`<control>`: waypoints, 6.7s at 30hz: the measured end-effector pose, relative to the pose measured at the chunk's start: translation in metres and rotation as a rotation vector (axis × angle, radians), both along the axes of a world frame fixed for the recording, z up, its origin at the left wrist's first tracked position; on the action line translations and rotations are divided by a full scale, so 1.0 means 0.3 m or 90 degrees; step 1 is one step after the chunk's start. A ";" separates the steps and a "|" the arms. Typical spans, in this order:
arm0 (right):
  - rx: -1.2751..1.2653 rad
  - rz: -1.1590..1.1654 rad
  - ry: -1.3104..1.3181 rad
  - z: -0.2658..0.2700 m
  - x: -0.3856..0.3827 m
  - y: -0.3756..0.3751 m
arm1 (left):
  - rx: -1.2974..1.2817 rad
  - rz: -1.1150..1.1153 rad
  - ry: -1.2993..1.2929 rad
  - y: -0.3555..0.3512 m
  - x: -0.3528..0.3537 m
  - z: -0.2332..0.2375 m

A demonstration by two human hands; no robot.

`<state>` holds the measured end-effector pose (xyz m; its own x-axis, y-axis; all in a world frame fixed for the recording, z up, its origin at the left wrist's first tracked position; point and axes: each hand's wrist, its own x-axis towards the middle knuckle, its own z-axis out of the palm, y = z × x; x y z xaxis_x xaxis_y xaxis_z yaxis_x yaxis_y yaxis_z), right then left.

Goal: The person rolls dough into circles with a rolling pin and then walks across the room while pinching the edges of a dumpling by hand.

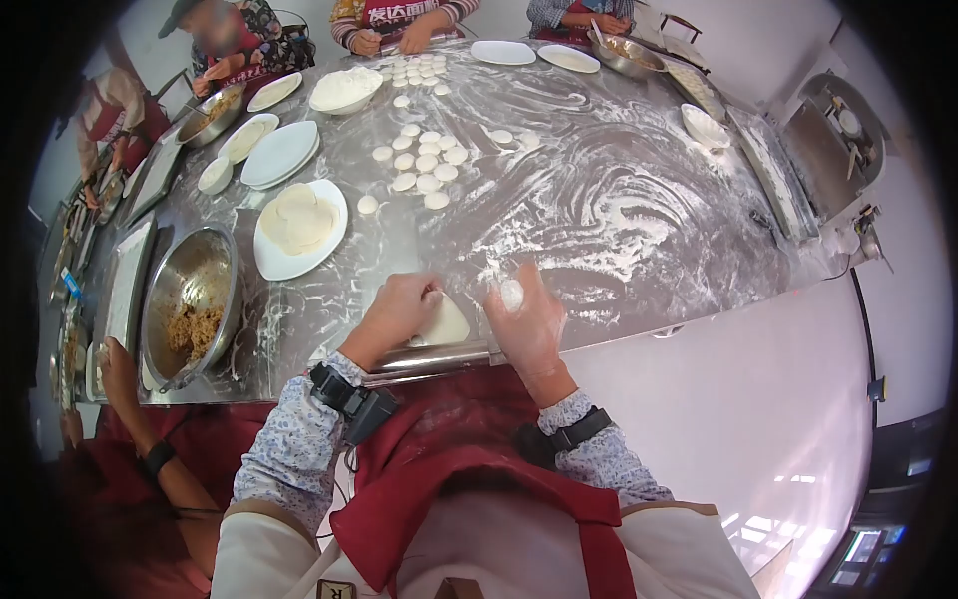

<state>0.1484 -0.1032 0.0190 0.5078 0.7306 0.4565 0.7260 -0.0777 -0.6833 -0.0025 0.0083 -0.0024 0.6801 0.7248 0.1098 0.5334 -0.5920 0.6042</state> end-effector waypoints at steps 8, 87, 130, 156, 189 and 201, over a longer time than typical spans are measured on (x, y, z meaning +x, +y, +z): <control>-0.127 0.000 -0.019 0.047 0.008 0.221 | -0.015 0.039 -0.047 -0.028 0.060 0.013; 0.019 0.054 0.053 -0.006 0.028 0.036 | -0.176 0.092 0.026 -0.047 -0.159 0.077; -0.089 0.016 -0.038 0.027 0.010 0.300 | 0.021 0.054 -0.029 -0.004 0.045 -0.002; -0.004 0.008 0.044 -0.007 0.009 -0.013 | -0.044 0.050 -0.035 -0.060 -0.044 0.005; -0.060 0.008 0.080 -0.004 0.016 0.113 | -0.081 -0.026 -0.043 -0.034 -0.025 -0.003; -0.035 0.001 0.057 -0.029 0.011 0.026 | -0.097 -0.020 -0.050 -0.006 -0.036 0.009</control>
<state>0.1515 -0.0953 0.0104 0.5443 0.7539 0.3678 0.6620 -0.1168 -0.7403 -0.0133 0.0064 0.0002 0.6967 0.7153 0.0538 0.4639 -0.5065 0.7268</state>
